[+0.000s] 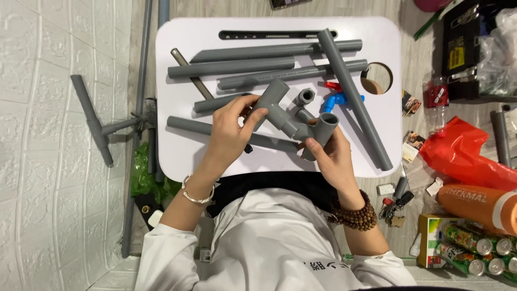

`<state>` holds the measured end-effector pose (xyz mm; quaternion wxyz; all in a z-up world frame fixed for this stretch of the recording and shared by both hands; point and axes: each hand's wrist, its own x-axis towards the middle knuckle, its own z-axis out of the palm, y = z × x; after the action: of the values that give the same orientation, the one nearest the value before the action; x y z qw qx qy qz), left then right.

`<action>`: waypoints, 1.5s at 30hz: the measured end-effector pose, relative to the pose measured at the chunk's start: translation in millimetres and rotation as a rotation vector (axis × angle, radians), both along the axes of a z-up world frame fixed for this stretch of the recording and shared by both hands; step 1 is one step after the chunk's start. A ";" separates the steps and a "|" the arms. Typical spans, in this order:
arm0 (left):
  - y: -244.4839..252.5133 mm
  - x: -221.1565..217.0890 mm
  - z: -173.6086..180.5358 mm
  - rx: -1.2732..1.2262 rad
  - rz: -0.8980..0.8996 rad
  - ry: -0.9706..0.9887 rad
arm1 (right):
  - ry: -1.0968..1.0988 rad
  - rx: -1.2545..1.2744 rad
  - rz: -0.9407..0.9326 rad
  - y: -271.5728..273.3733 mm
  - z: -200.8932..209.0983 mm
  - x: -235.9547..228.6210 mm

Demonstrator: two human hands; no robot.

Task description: Assembling and modifying PVC pipe segments and connectors on a small table.

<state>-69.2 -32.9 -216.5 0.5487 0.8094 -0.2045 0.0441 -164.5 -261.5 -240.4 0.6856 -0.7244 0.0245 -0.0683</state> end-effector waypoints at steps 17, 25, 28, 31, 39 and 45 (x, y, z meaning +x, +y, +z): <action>-6.0 12.5 -30.3 -0.429 -0.009 -0.003 | -0.124 0.106 -0.055 -5.9 -1.9 13.4; 1.0 6.0 42.4 -0.461 -0.232 0.004 | -0.401 0.031 0.143 -14.4 80.1 44.2; 2.4 5.8 80.1 -0.461 -0.334 -0.061 | -0.518 0.029 0.205 -16.7 109.1 54.8; -0.4 3.5 110.6 -0.447 -0.401 -0.164 | -0.564 -0.026 0.238 -14.9 117.5 53.7; -12.8 4.3 148.2 -0.420 -0.487 -0.214 | -0.714 0.070 0.395 -30.6 131.8 68.9; -22.0 4.9 154.7 -0.427 -0.482 -0.249 | -0.823 0.049 0.385 -34.6 129.6 73.9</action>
<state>-64.4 -54.9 -61.8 0.6711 0.5933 -0.4413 0.0535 -90.6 -296.1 -110.8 0.6554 -0.6120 -0.3834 -0.2211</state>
